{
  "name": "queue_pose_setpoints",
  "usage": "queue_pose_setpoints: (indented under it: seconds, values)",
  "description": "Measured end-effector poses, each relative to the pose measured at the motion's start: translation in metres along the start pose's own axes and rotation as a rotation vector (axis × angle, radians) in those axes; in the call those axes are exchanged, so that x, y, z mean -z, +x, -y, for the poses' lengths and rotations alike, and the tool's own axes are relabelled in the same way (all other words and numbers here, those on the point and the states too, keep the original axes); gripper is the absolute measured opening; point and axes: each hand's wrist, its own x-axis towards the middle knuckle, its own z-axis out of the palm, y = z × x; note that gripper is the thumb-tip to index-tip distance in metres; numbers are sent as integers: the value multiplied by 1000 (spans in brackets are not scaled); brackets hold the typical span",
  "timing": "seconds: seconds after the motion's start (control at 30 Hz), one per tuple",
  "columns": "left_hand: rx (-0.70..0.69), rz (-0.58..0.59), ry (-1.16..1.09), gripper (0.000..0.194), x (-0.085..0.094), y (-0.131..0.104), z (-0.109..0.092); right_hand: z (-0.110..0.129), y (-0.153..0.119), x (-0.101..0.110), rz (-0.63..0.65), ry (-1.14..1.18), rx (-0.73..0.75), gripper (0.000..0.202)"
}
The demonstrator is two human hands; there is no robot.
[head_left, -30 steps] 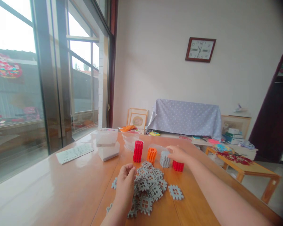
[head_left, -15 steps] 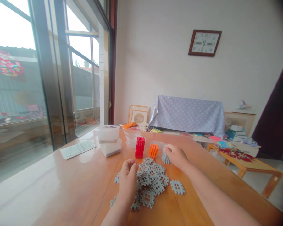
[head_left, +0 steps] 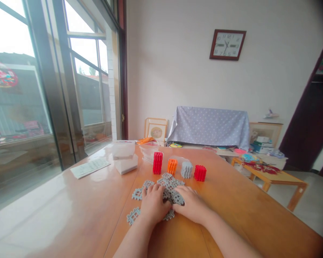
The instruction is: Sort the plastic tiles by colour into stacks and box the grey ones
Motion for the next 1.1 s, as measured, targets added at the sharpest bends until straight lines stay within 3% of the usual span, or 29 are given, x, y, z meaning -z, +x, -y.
queue_pose_setpoints:
  seconds: [0.17,0.43,0.6,0.83,1.1]
  values:
    - [14,-16,34,32,2,4,6,-9,1,-1,-158,81,-27,67]
    - [82,-167,-227,28,1,8,11,-12,-6,3,-273,123,-40,46]
    - [157,-224,-299,26,4,7,9,-13,-15,3,-415,81,-124,36]
    - [119,-288,-277,25,10,7,7,-17,-42,10,-611,87,-252,36]
    - [-63,-166,47,40,17,-1,-23,-48,-53,8,-745,191,-503,49]
